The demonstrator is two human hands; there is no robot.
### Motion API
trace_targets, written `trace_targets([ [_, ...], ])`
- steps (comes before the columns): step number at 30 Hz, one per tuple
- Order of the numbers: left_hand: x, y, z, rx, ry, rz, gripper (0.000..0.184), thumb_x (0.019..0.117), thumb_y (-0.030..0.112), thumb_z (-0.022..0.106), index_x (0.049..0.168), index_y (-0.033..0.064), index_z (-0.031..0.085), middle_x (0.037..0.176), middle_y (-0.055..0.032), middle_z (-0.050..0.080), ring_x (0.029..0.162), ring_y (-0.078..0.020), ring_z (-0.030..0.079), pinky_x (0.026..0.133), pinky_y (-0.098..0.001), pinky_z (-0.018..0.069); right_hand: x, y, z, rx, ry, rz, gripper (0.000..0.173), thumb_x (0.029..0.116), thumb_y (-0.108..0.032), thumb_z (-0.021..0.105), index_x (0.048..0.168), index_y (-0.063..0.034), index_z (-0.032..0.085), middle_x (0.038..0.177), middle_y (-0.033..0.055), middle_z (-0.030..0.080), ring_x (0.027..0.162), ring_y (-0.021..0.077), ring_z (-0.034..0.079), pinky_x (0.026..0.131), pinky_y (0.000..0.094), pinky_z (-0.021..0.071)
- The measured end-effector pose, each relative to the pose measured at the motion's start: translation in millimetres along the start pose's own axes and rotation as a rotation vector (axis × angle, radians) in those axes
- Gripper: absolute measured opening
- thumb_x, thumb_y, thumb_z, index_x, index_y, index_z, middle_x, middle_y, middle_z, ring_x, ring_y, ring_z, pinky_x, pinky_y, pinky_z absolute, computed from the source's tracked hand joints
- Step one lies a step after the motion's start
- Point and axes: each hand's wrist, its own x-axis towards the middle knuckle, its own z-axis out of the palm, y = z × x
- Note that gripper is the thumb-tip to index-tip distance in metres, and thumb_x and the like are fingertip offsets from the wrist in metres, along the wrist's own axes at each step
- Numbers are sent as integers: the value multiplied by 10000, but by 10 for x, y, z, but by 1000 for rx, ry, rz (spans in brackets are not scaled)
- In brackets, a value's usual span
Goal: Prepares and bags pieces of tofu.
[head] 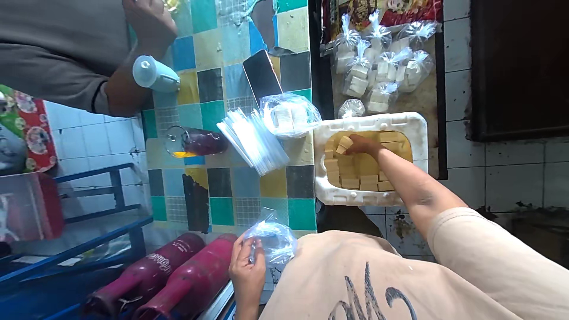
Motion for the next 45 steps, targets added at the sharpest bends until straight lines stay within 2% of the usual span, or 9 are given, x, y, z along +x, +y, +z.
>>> trace_targets([
  [5, -12, -19, -12, -3, 15, -2, 231, 856, 0, 589, 995, -138, 711, 1180, -276, 641, 1062, -72, 629, 912, -124, 470, -107, -73, -21, 108, -23, 119, 539, 909, -69, 777, 1374, 56, 534, 1290, 284, 591, 1113, 367, 615, 980, 500, 499],
  [12, -10, 87, 10, -46, -10, -30, 209, 849, -55, 604, 1004, -150, 707, 1173, -295, 652, 1023, -174, 676, 910, -246, 536, -161, 114, 161, -177, 122, -76, 504, 856, -145, 845, 1256, 85, 644, 1240, 346, 634, 1208, 519, 587, 1043, 691, 431],
  [16, 116, 173, -52, -63, -142, -201, 329, 895, -5, 644, 1208, -104, 674, 1314, -306, 600, 1148, -344, 650, 991, -436, 526, -263, -140, 165, -353, 120, -108, 471, 924, -162, 769, 1288, 99, 625, 1286, 356, 617, 1263, 508, 569, 1087, 658, 410],
  [19, 171, 199, -90, -31, -211, -280, 391, 934, 47, 627, 1313, -51, 641, 1355, -277, 596, 1224, -365, 611, 1045, -471, 480, -309, -149, 171, -414, 136, -99, 437, 931, -165, 756, 1244, 111, 629, 1252, 346, 633, 1244, 501, 582, 1065, 645, 428],
  [25, 229, 212, -120, -60, -119, -167, 318, 901, -61, 574, 1155, 7, 753, 1344, -271, 606, 1183, -356, 640, 985, -454, 524, -684, -202, 151, 106, 235, -71, 498, 911, -110, 789, 1327, 83, 595, 1308, 328, 611, 1269, 454, 572, 1083, 602, 436],
  [30, 367, 268, -157, -105, -148, -75, 323, 876, -128, 523, 951, 19, 800, 1361, -273, 601, 1226, -356, 622, 1031, -449, 504, -1165, -256, 261, 792, 220, -121, 507, 931, 69, 668, 1402, 4, 493, 1242, 198, 621, 1041, 255, 643, 860, 438, 561],
  [35, 586, 238, -154, -56, -192, 56, 335, 971, -39, 500, 1249, -51, 686, 1450, -246, 551, 1283, -350, 603, 1079, -436, 481, -1423, -354, 350, 838, 222, -210, 374, 955, 29, 662, 1301, 7, 521, 1051, 130, 674, 872, 178, 694, 749, 358, 605],
  [39, 830, 280, -216, -101, -121, 177, 306, 974, 58, 597, 1237, -69, 686, 1417, -269, 568, 1295, -363, 590, 1099, -443, 467, -1632, -555, 369, 644, 331, -373, 462, 922, 2, 717, 1360, 8, 572, 1202, 186, 668, 996, 225, 677, 835, 411, 582],
  [45, 1181, 401, -381, -51, -85, 333, 318, 942, -92, 489, 1102, -20, 754, 1400, -286, 572, 1208, -374, 642, 1023, -442, 520, -2365, -1409, 502, 693, 327, -636, 385, 915, 35, 680, 1285, 15, 574, 1106, 115, 690, 948, 172, 706, 825, 351, 618],
])
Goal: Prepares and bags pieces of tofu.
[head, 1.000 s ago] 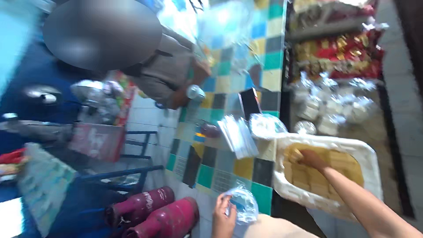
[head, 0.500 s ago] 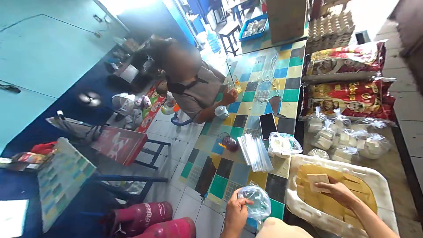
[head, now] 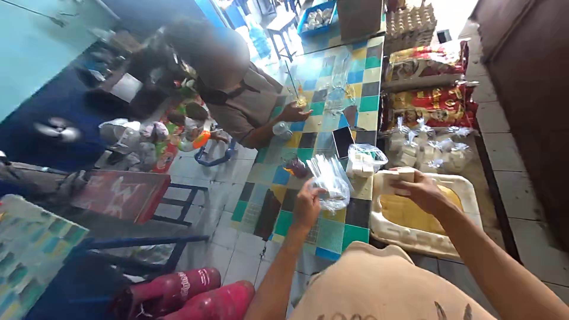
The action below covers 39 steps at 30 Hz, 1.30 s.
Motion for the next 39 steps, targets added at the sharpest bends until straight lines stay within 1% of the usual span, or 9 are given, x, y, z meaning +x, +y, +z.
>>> trace_targets([
  [5, 125, 231, -39, 112, -104, -70, 367, 1026, 9, 432, 1332, -71, 618, 1522, -228, 481, 1257, -340, 614, 1067, -420, 482, -114, -312, 883, 124, -151, -234, 390, 858, 91, 712, 1227, 2, 623, 1035, 75, 730, 909, 149, 716, 831, 352, 619],
  [10, 102, 368, -105, 49, -110, -125, 406, 1007, 70, 505, 1389, -49, 573, 1564, -222, 422, 1335, -323, 552, 1104, -424, 454, -114, 40, 1307, -450, 24, -584, 325, 919, -159, 742, 1182, 28, 706, 972, 156, 754, 863, 206, 733, 822, 393, 600],
  [15, 70, 490, -36, 74, -197, -115, 432, 1005, 69, 521, 1427, -15, 555, 1619, -229, 324, 1292, -349, 584, 1055, -429, 494, -213, -81, 1390, -882, -136, -419, 336, 1007, -113, 593, 1306, 23, 664, 1117, 239, 732, 1050, 400, 712, 964, 544, 534],
  [17, 14, 551, -7, 94, -207, -61, 413, 998, 50, 508, 1400, 17, 595, 1629, -219, 311, 1199, -348, 643, 985, -429, 535, -179, -103, 1405, -857, -44, -387, 255, 994, -113, 604, 1158, 57, 701, 1005, 248, 731, 973, 407, 716, 903, 557, 544],
  [20, -140, 497, 117, 38, 1, 142, 406, 941, 16, 553, 1332, 10, 660, 1544, -258, 436, 977, -349, 727, 811, -433, 598, -122, -51, 1360, -703, 164, -501, 221, 931, -122, 678, 925, 95, 718, 831, 219, 714, 795, 322, 709, 773, 487, 559],
  [25, -408, 258, 316, -299, 253, 475, 312, 905, 90, 720, 1202, -7, 738, 1385, -328, 551, 735, -147, 705, 675, -250, 591, -134, -73, 1382, -212, 179, -331, 83, 861, 38, 660, 945, 40, 661, 794, 27, 665, 738, 30, 627, 715, 246, 533],
  [29, -487, 252, 162, -434, 484, 182, 346, 928, 148, 673, 1155, -113, 683, 1174, -255, 610, 782, -99, 584, 669, -210, 493, -184, -171, 1346, 207, 1, -39, 155, 991, 84, 542, 1126, 21, 588, 904, 63, 715, 787, 118, 709, 734, 296, 610],
  [33, -263, 255, -112, -697, 261, -135, 411, 1019, 163, 568, 1357, -65, 519, 1294, -196, 602, 1137, -195, 585, 944, -363, 481, -292, -258, 1391, 310, -115, 53, 132, 1032, 45, 509, 1135, 3, 581, 895, 67, 721, 783, 135, 717, 734, 299, 616],
  [39, -241, 353, -118, -1186, 186, -370, 211, 1094, 82, 404, 1125, -19, 587, 908, -43, 705, 775, -87, 693, 759, -256, 591, -291, -281, 1398, 93, -185, 58, 178, 966, 75, 615, 1128, 6, 589, 906, 56, 719, 796, 115, 714, 743, 281, 610],
])
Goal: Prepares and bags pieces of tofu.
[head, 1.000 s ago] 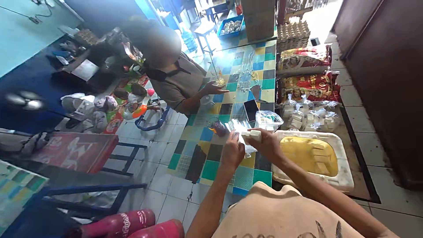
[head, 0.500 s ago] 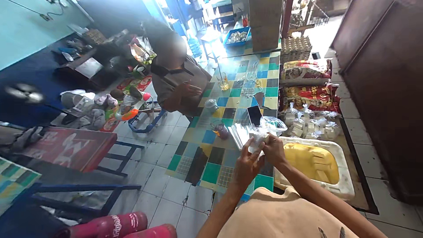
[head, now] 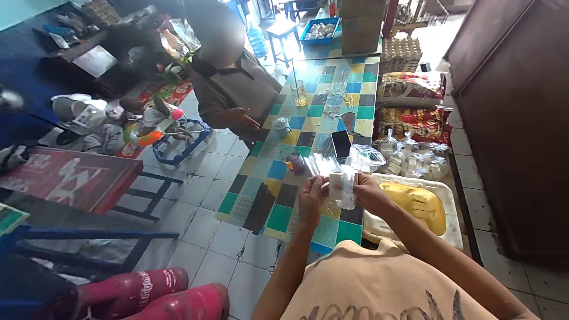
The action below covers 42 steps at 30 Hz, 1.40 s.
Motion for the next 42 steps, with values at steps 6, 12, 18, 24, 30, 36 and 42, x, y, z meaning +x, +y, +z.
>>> trace_targets([
  [6, 34, -141, -3, -185, -25, -132, 211, 1110, 144, 378, 1217, 55, 537, 866, -25, 667, 744, -79, 674, 710, -230, 573, 30, -4, 31, -252, -24, -32, 192, 923, 87, 658, 1103, 30, 625, 896, 68, 700, 803, 93, 688, 771, 278, 591],
  [12, 11, -332, -7, -354, -53, -258, 419, 1133, 307, 250, 1244, 70, 577, 933, -53, 697, 821, -115, 705, 733, -258, 588, -18, -49, 107, -290, -100, 46, 212, 951, 89, 607, 1157, 43, 586, 937, 75, 679, 824, 87, 673, 789, 270, 579],
  [18, -15, -410, 12, -503, -70, -247, 466, 1129, 358, 205, 1141, 90, 586, 926, -61, 701, 839, -138, 711, 731, -282, 596, -17, -50, 151, -518, -149, -5, 237, 950, 44, 638, 1177, 60, 572, 991, 123, 658, 884, 127, 648, 841, 317, 549],
  [24, 32, -595, -61, -812, -163, -252, 559, 1085, 479, 211, 1101, 114, 635, 961, -75, 730, 889, -185, 728, 782, -361, 608, -63, -122, 242, -742, -160, -29, 248, 1054, -122, 572, 1246, 35, 561, 1122, 204, 639, 1029, 264, 647, 931, 443, 522],
  [30, 23, -680, -107, -894, -236, -310, 578, 1029, 583, 313, 1141, 122, 642, 989, -98, 746, 852, -204, 745, 718, -346, 621, -105, -155, 245, -971, 16, -127, 422, 968, -128, 720, 1297, 46, 522, 1072, 209, 692, 991, 331, 696, 906, 533, 552],
  [36, -9, -645, -49, -796, -132, -359, 621, 1043, 584, 180, 1162, 130, 588, 950, -88, 728, 785, -190, 730, 645, -323, 605, -227, -109, 263, -1276, 62, -287, 326, 992, -152, 695, 1219, 80, 660, 1146, 291, 639, 1048, 433, 663, 931, 551, 543],
  [42, 43, -768, -160, -661, -41, -430, 687, 1038, 630, 138, 1367, 156, 510, 1113, -108, 708, 894, -204, 724, 691, -315, 597, -139, 29, -242, -1011, 185, -257, 682, 949, -304, 756, 1464, 33, 461, 1429, 277, 513, 1171, 408, 615, 946, 560, 533],
])
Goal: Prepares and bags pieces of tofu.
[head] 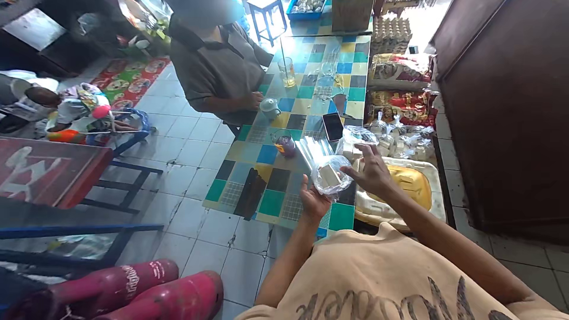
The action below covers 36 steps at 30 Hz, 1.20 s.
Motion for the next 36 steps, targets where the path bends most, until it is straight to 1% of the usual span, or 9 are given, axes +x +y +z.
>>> trace_targets([
  [2, 69, -44, -105, 61, -30, -37, 736, 1034, 639, 91, 1381, 137, 502, 1128, -124, 699, 932, -223, 712, 741, -344, 593, 55, 245, 100, 337, -303, 295, 750, 1008, -229, 686, 1604, -97, 251, 1435, 216, 511, 1126, 339, 654, 883, 499, 591],
  [6, 316, -149, -287, 475, 32, -115, 855, 1031, 642, -6, 1459, 63, 454, 1303, -159, 605, 1116, -227, 614, 937, -380, 510, 46, 688, 497, 489, -422, 424, 422, 1013, 76, 490, 1427, -4, 489, 1153, 199, 631, 911, 210, 660, 825, 379, 571],
  [11, 545, -267, -399, 903, 221, -176, 792, 1059, 608, 70, 1523, 51, 389, 1478, -220, 483, 1305, -312, 517, 1051, -489, 450, -10, 1010, 881, 285, -289, 450, 413, 981, 28, 564, 1394, 5, 555, 1274, 274, 642, 1190, 394, 630, 1026, 577, 487],
  [14, 533, -329, -309, 1175, 340, -65, 679, 1108, 499, 209, 1475, -21, 443, 1459, -294, 483, 1321, -387, 509, 1053, -541, 450, -24, 1087, 925, 258, -271, 423, 520, 981, 15, 564, 1492, -8, 469, 1327, 259, 635, 1253, 376, 617, 1086, 541, 470],
  [18, 429, -250, -469, 1387, 394, -32, 640, 1119, 432, 241, 1577, -12, 295, 1575, -336, 295, 1431, -470, 354, 1117, -619, 357, -146, 1118, 711, 238, -315, 345, 665, 1023, -198, 643, 1582, -3, 342, 1404, 262, 581, 1230, 382, 627, 1081, 520, 481],
  [23, 88, -66, -744, 1288, 483, 83, 603, 1117, 357, 177, 1518, -48, 371, 1519, -285, 405, 1302, -368, 501, 1018, -499, 444, -152, 1859, 46, 217, -5, 391, 301, 1059, -163, 577, 1285, 21, 654, 1220, 230, 700, 1067, 373, 707, 943, 550, 555],
  [28, -317, -39, -970, 1253, 602, 152, 603, 1103, 340, 156, 1448, -72, 430, 1426, -230, 476, 1168, -257, 565, 926, -409, 484, 418, 3169, 249, -22, -467, 544, 392, 1034, -29, 522, 1420, 0, 585, 1396, 249, 606, 1343, 425, 542, 1148, 595, 388],
  [34, -634, -153, -1031, 1247, 722, 143, 542, 1104, 297, 188, 1374, -82, 468, 1278, -138, 554, 998, -110, 620, 803, -259, 517, 620, 3373, 866, -64, -718, 353, 269, 972, -76, 648, 1202, 55, 695, 1221, 288, 672, 1207, 461, 615, 1045, 635, 451],
  [36, -695, -202, -1028, 1219, 754, 146, 507, 1107, 269, 217, 1356, -87, 476, 1237, -117, 574, 969, -84, 627, 785, -234, 517, 583, 3211, 948, -15, -755, 433, 373, 954, -109, 691, 1286, 57, 649, 1263, 306, 645, 1233, 473, 595, 1044, 647, 447],
])
